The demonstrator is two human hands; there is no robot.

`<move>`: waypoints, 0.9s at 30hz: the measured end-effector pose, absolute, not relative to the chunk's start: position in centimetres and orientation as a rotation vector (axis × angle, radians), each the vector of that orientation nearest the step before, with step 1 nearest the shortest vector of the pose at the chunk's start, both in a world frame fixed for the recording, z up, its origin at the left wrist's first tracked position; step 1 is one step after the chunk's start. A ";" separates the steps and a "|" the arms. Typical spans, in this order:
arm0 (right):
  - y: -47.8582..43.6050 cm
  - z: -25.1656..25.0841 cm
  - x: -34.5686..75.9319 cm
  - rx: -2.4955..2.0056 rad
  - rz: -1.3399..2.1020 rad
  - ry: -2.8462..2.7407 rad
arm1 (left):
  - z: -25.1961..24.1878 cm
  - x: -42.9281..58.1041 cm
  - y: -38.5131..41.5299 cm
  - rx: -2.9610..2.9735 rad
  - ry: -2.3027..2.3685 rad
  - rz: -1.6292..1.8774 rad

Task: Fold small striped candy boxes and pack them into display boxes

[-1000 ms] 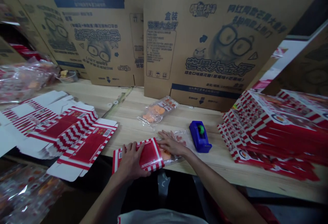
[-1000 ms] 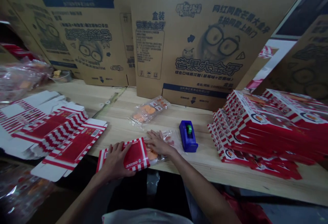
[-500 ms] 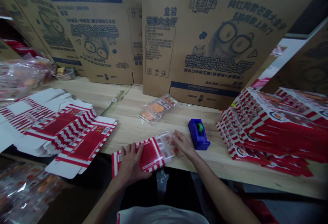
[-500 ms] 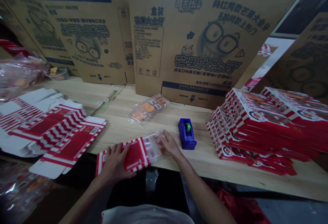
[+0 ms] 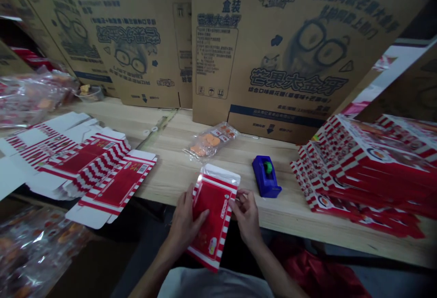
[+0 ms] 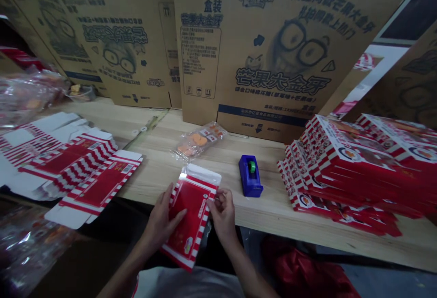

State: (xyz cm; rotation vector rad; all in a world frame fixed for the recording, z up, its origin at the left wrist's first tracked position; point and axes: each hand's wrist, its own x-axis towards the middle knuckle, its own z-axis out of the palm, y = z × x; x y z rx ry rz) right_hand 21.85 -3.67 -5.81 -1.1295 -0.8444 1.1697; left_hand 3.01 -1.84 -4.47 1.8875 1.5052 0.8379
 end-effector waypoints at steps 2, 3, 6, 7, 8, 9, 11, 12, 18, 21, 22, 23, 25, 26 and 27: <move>-4.2 -5.5 22.9 -1.112 1.253 -0.864 | -5.0 2.7 -2.0 1.717 1.235 0.912; -4.5 -5.4 23.5 -1.113 1.287 -0.885 | -5.2 2.6 -2.1 1.636 1.137 0.926; -5.4 -5.7 24.8 -1.144 1.324 -0.956 | -5.4 2.8 -2.8 1.463 1.004 0.929; -5.8 -5.9 25.0 -1.155 1.322 -0.971 | -5.5 2.9 -3.1 1.426 0.984 0.926; -6.1 -6.2 25.1 -1.164 1.317 -0.982 | -5.5 3.1 -3.4 1.396 0.965 0.924; -6.3 -6.5 25.2 -1.172 1.309 -0.991 | -5.6 3.3 -3.7 1.372 0.948 0.922; -6.8 -7.2 25.3 -1.195 1.280 -1.003 | -5.9 3.5 -4.2 1.353 0.918 0.906; -6.9 -7.5 25.3 -1.216 1.259 -1.019 | -6.1 3.6 -4.4 1.353 0.906 0.891; -7.1 -7.7 25.5 -1.312 1.160 -1.234 | -6.4 3.4 -3.8 1.383 0.950 0.820; -6.4 -6.8 25.2 -1.279 1.116 -1.201 | -6.0 3.5 -3.0 1.400 0.991 0.945; -6.1 -6.5 25.0 -1.270 1.123 -1.159 | -5.9 3.6 -2.8 1.353 1.003 0.989; -5.9 -6.2 24.9 -1.261 1.149 -1.103 | -5.8 3.7 -2.6 1.287 1.017 1.019; -5.4 -5.8 24.6 -1.249 1.217 -0.969 | -5.6 3.7 -2.5 1.147 1.046 1.053; -5.2 -5.7 24.5 -1.242 1.263 -0.921 | -5.5 3.6 -2.5 1.100 1.056 1.060; -5.0 -5.6 24.5 -1.232 1.317 -0.903 | -5.4 3.5 -2.5 1.074 1.057 1.065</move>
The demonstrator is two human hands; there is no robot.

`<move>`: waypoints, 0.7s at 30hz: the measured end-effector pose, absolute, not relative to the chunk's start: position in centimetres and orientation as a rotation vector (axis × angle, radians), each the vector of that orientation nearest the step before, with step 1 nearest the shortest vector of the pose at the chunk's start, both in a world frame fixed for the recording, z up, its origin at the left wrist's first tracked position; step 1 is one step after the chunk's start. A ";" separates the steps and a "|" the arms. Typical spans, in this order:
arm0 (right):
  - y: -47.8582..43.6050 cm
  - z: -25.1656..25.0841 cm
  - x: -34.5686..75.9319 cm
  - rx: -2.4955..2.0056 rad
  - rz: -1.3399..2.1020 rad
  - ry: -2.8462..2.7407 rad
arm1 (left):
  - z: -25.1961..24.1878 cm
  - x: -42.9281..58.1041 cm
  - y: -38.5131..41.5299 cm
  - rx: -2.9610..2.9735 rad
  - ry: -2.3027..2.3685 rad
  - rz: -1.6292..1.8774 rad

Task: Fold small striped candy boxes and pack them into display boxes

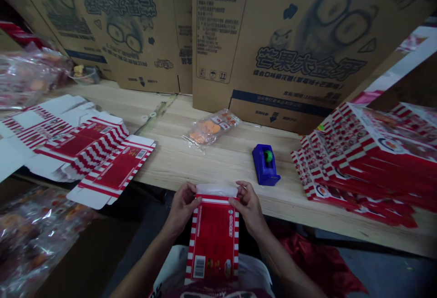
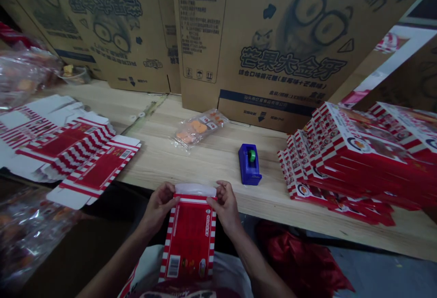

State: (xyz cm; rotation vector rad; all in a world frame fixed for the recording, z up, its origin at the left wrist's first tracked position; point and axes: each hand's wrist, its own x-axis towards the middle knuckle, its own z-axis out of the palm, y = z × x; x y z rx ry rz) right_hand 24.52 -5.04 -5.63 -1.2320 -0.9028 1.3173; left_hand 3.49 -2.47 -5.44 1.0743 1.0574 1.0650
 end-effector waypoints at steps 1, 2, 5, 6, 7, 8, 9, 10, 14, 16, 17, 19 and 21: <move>-4.9 -5.6 24.6 -1.223 1.367 -0.918 | -5.3 3.3 -2.5 1.068 1.046 1.064; -4.8 -5.7 24.7 -1.219 1.397 -0.961 | -5.2 3.0 -2.4 1.080 1.026 1.048; -4.8 -6.0 25.1 -1.232 1.295 -1.172 | -4.7 2.2 -2.3 1.264 0.963 0.908; -4.9 -6.1 25.3 -1.243 1.217 -1.243 | -4.5 2.0 -2.3 1.347 0.952 0.868; -4.9 -6.1 25.5 -1.248 1.160 -1.308 | -4.2 1.9 -2.3 1.422 0.951 0.842; -5.0 -6.1 25.6 -1.243 1.134 -1.362 | -4.1 1.9 -2.3 1.473 0.961 0.834; -5.0 -6.0 25.7 -1.234 1.141 -1.399 | -3.9 1.9 -2.2 1.487 0.984 0.838; -5.0 -5.9 25.7 -1.227 1.167 -1.416 | -3.8 2.0 -2.2 1.464 1.014 0.842; -4.1 -4.7 25.7 -1.252 1.308 -1.356 | -3.6 2.3 -1.2 1.278 1.061 0.791; -3.2 -3.9 25.8 -1.273 1.389 -1.319 | -3.2 2.3 -0.4 1.279 1.038 0.760; -2.7 -3.5 25.9 -1.275 1.434 -1.301 | -2.9 2.4 0.1 1.291 1.027 0.747; -1.8 -2.7 26.1 -1.273 1.484 -1.284 | -2.2 2.5 0.9 1.312 1.004 0.710; -1.3 -2.3 26.3 -1.269 1.478 -1.309 | -1.5 2.7 1.3 1.324 0.996 0.694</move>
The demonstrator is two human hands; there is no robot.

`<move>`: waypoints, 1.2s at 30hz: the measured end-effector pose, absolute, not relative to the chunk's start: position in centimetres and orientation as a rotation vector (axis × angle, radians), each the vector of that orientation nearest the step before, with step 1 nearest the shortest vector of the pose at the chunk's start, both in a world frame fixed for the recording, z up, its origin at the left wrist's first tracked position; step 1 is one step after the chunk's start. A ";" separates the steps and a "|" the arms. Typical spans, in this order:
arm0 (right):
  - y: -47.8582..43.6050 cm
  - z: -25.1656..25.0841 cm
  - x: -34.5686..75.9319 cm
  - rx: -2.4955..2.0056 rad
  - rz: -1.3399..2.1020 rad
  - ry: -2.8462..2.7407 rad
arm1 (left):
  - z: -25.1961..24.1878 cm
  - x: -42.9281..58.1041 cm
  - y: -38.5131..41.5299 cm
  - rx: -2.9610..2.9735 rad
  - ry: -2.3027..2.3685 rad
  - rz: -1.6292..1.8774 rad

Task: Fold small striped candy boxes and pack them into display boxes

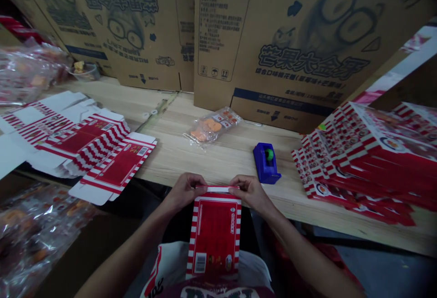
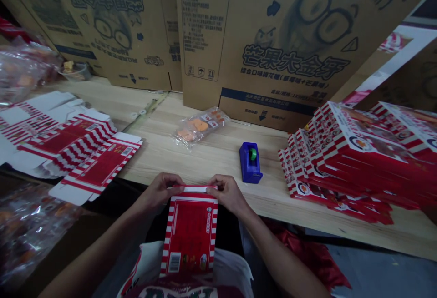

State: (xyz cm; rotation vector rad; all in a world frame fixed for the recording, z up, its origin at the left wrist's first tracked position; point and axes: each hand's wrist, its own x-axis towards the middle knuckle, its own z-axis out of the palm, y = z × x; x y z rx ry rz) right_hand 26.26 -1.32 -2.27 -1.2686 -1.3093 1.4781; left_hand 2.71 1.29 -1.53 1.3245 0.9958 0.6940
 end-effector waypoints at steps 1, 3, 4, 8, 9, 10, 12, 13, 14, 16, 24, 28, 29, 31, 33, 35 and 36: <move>-1.3 -2.2 26.3 -1.269 1.454 -1.330 | -1.3 2.8 1.3 1.339 0.996 0.699; -1.6 -2.2 26.4 -1.266 1.399 -1.356 | -1.2 3.0 1.2 1.394 0.989 0.733; -1.9 -2.3 26.5 -1.263 1.378 -1.363 | -1.3 3.0 1.0 1.431 0.972 0.754; -3.2 -2.9 26.6 -1.226 1.387 -1.359 | -1.8 2.9 1.2 1.397 0.934 0.726; -3.4 -3.0 26.7 -1.218 1.409 -1.344 | -1.9 2.8 1.4 1.330 0.937 0.678; -3.4 -3.1 26.8 -1.213 1.433 -1.323 | -1.8 2.9 1.7 1.271 0.942 0.624; -3.3 -3.1 27.0 -1.215 1.475 -1.280 | -1.6 3.0 2.3 1.249 0.949 0.543; -3.3 -3.0 27.1 -1.216 1.486 -1.263 | -1.5 3.1 2.5 1.287 0.956 0.532; -3.3 -2.9 27.2 -1.215 1.489 -1.251 | -1.4 3.2 2.4 1.348 0.964 0.539; -3.4 -2.8 27.3 -1.215 1.464 -1.243 | -1.4 3.2 2.0 1.479 0.956 0.579; -5.8 -3.9 25.9 -1.255 1.216 -1.172 | -3.6 3.3 -1.7 1.242 0.834 0.833; -7.0 -4.7 24.8 -1.276 1.182 -1.150 | -4.6 4.2 -2.6 1.170 0.913 0.920; -7.1 -4.8 24.8 -1.271 1.194 -1.163 | -4.7 4.3 -2.8 1.170 0.943 0.931; -6.9 -5.1 25.6 -1.264 1.203 -1.213 | -5.1 4.4 -2.9 1.173 1.006 0.955; -6.0 -5.2 27.7 -1.302 1.049 -1.221 | -5.6 4.2 -2.9 1.153 1.070 0.973; -4.5 -5.0 30.8 -1.414 0.695 -1.114 | -6.1 4.0 -2.6 1.114 1.111 0.982; -3.6 -5.0 32.6 -1.481 0.528 -1.027 | -6.3 3.9 -2.4 1.099 1.113 0.976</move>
